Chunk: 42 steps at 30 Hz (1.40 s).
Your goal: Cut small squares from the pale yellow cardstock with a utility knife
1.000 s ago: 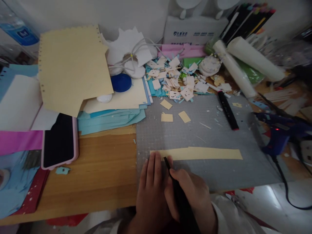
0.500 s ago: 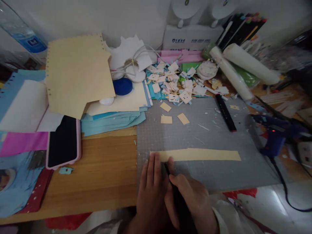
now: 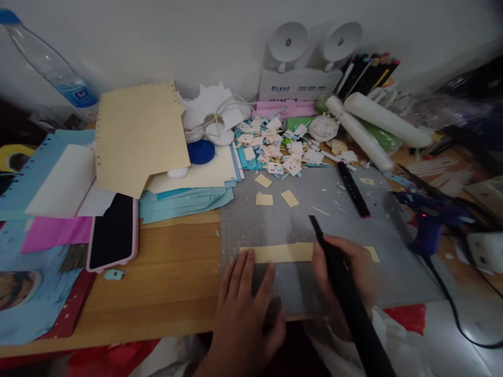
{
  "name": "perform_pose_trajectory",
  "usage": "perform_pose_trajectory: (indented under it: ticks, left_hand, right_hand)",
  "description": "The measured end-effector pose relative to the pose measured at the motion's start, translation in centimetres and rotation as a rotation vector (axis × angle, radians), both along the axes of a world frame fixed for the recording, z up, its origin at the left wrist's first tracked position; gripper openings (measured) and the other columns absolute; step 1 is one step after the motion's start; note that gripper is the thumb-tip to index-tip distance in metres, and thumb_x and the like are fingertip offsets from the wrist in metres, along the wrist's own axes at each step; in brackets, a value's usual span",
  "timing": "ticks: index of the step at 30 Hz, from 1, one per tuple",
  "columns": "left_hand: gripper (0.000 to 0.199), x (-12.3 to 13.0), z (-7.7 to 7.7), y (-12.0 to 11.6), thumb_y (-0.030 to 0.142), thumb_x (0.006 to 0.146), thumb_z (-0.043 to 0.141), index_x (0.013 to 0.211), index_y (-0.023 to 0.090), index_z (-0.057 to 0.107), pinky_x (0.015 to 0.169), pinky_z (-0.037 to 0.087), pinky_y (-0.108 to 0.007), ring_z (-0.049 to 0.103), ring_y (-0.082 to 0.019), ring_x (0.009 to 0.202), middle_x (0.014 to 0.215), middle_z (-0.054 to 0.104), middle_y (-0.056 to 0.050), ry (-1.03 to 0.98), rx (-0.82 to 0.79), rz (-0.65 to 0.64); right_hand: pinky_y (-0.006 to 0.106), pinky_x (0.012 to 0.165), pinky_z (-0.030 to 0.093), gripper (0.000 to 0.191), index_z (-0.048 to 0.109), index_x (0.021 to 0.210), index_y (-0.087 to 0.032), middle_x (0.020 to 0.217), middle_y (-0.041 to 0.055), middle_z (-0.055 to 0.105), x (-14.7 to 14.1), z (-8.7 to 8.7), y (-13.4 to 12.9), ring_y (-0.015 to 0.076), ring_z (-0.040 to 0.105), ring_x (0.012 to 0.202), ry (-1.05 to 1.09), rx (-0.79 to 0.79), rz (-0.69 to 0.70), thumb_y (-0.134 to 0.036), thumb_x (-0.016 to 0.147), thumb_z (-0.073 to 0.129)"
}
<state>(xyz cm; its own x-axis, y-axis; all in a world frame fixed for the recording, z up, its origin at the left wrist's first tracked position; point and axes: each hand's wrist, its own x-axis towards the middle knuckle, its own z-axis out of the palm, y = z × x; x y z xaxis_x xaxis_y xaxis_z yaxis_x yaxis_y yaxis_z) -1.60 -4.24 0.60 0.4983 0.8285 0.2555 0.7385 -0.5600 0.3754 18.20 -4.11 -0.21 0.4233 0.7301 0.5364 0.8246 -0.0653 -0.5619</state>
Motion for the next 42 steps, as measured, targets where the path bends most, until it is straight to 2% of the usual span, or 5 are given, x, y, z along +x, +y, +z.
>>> perform_pose_trajectory:
  ticks: [15,22,33,38,42]
  left_hand:
    - [0.021,-2.7,0.9,7.5,0.012,0.092,0.062,0.11,0.022,0.063,0.09,0.053,-0.043,0.06,-0.025,0.102,0.108,0.063,-0.006,-0.096,-0.349,-0.047]
    - [0.003,-2.7,2.5,8.6,0.019,0.09,0.063,0.089,0.021,0.061,0.08,0.047,-0.038,0.058,-0.023,0.09,0.093,0.061,-0.003,-0.085,-0.545,-0.036]
    - [0.026,-5.1,5.4,11.3,0.037,0.09,0.057,0.07,0.021,0.056,0.058,0.04,-0.026,0.054,-0.015,0.063,0.067,0.057,0.003,-0.156,-0.673,-0.043]
    - [0.025,-4.3,5.3,13.8,0.041,0.093,0.052,0.091,0.021,0.066,0.065,0.052,-0.029,0.066,-0.018,0.072,0.078,0.069,0.0,-0.258,-0.606,0.008]
    - [0.043,-2.3,4.9,13.9,0.041,0.096,0.049,0.133,0.021,0.055,0.093,0.054,-0.041,0.064,-0.025,0.114,0.125,0.067,-0.009,-0.368,-0.419,0.074]
  right_hand:
    - [0.036,0.069,0.053,0.026,0.066,0.1,-0.026,0.086,0.0026,0.068,1.6,0.5,1.7,0.0213,0.063,0.072,0.403,-0.156,-0.057,-0.049,0.088,0.065]
    - [0.035,0.068,0.052,0.028,0.066,0.099,-0.026,0.083,0.0024,0.068,1.6,0.6,1.9,0.0211,0.062,0.07,0.471,-0.184,-0.048,-0.05,0.085,0.066]
    - [0.029,0.057,0.047,0.032,0.067,0.1,-0.025,0.063,-0.0023,0.063,2.6,1.1,2.3,0.0176,0.059,0.056,0.622,-0.244,-0.079,-0.051,0.081,0.068]
    - [0.029,0.055,0.046,0.032,0.067,0.1,-0.025,0.059,-0.0036,0.061,2.6,1.0,2.3,0.0173,0.058,0.054,0.657,-0.252,-0.06,-0.051,0.08,0.068]
    - [0.028,0.057,0.047,0.032,0.066,0.101,-0.026,0.061,-0.0039,0.061,2.6,1.0,2.2,0.0168,0.058,0.056,0.664,-0.249,-0.062,-0.051,0.082,0.068]
